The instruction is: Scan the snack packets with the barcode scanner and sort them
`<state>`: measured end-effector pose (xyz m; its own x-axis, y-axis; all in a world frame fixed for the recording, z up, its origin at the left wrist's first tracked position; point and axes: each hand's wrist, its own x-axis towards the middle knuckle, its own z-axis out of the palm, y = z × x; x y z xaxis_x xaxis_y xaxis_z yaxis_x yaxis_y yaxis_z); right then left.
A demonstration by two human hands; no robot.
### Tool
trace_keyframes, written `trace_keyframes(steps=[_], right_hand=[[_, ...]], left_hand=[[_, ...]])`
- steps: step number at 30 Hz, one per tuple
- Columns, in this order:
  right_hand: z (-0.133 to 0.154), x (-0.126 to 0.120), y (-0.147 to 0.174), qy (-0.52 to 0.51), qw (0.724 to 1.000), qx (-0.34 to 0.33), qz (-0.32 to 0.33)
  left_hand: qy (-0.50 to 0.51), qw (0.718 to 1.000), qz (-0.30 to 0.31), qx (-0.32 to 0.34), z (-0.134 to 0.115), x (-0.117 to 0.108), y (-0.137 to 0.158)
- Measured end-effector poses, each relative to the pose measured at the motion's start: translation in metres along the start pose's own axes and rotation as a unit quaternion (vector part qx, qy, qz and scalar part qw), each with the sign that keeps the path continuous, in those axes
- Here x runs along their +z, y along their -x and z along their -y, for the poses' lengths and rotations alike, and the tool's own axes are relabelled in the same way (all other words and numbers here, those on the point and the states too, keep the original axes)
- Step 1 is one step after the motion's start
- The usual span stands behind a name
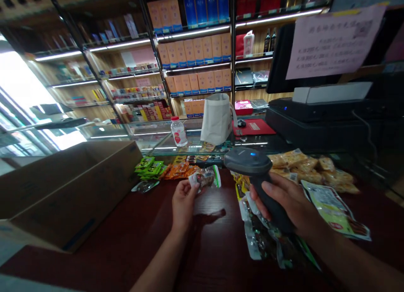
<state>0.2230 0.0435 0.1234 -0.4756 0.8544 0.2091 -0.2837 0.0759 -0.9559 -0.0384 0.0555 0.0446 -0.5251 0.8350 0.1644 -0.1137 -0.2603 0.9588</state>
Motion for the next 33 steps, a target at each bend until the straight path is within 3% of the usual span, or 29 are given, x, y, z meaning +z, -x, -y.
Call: trace_keyframes(steps=[5,10,25,33], right_hand=[[-0.021,0.003,-0.007,0.047,0.996,0.075,-0.003],[-0.037,0.005,-0.010,0.099,0.992,0.083,0.007],[-0.039,0.002,-0.012,0.054,0.990,0.116,0.052],[-0.035,0.002,-0.009,0.053,0.989,0.125,0.053]], left_hand=[[-0.044,0.996,-0.068,0.045,-0.004,-0.009,-0.003],[-0.088,0.988,-0.104,0.078,0.000,-0.014,-0.007],[-0.072,0.992,-0.076,0.070,0.014,-0.020,-0.012],[-0.064,0.990,-0.102,0.073,0.017,-0.021,-0.016]])
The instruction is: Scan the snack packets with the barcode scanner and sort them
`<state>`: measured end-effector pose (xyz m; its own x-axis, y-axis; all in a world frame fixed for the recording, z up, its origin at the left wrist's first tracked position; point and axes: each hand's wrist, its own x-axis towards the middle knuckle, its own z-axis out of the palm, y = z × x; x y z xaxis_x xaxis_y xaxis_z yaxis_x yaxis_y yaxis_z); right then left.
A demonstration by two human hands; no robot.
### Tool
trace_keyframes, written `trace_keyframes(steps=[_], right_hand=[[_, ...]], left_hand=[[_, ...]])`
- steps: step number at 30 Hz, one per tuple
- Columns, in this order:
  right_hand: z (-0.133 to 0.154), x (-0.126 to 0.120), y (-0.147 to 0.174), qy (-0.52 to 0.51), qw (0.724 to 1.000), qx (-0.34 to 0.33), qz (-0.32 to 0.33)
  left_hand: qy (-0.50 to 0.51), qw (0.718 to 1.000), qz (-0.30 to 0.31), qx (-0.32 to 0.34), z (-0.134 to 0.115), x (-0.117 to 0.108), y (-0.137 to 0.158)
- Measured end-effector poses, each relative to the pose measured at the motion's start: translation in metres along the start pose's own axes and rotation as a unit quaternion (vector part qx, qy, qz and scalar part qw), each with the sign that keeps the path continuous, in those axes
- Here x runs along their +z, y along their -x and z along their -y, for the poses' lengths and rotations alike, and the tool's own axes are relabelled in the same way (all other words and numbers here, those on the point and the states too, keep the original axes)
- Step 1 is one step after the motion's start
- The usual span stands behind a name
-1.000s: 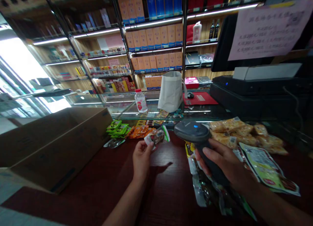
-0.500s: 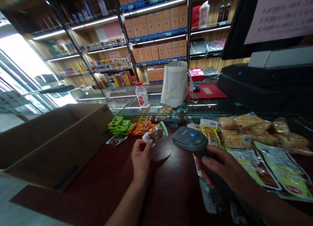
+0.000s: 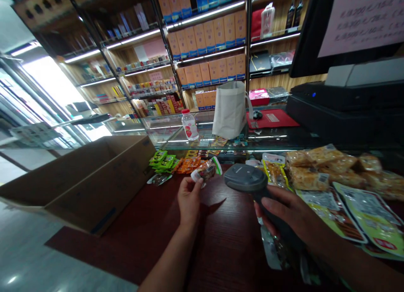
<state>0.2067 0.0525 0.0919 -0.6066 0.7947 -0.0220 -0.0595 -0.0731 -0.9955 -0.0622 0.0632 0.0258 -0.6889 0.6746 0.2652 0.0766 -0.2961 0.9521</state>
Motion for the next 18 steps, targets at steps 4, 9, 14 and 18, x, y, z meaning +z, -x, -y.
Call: trace_keyframes(steps=[4,9,14,18], right_hand=[[0.004,-0.001,0.001,-0.031,0.999,0.014,0.022],[0.017,-0.011,0.005,-0.061,0.998,0.015,0.012],[0.028,-0.019,0.008,-0.066,0.998,0.013,0.003],[0.029,-0.020,0.006,-0.074,0.997,0.007,-0.007]], left_hand=[[0.057,0.994,-0.080,-0.040,-0.006,-0.026,-0.021],[0.062,0.965,-0.201,-0.155,-0.028,-0.096,-0.062],[-0.018,0.951,-0.215,-0.222,-0.045,-0.144,-0.100],[-0.072,0.941,-0.209,-0.256,-0.047,-0.149,-0.123]])
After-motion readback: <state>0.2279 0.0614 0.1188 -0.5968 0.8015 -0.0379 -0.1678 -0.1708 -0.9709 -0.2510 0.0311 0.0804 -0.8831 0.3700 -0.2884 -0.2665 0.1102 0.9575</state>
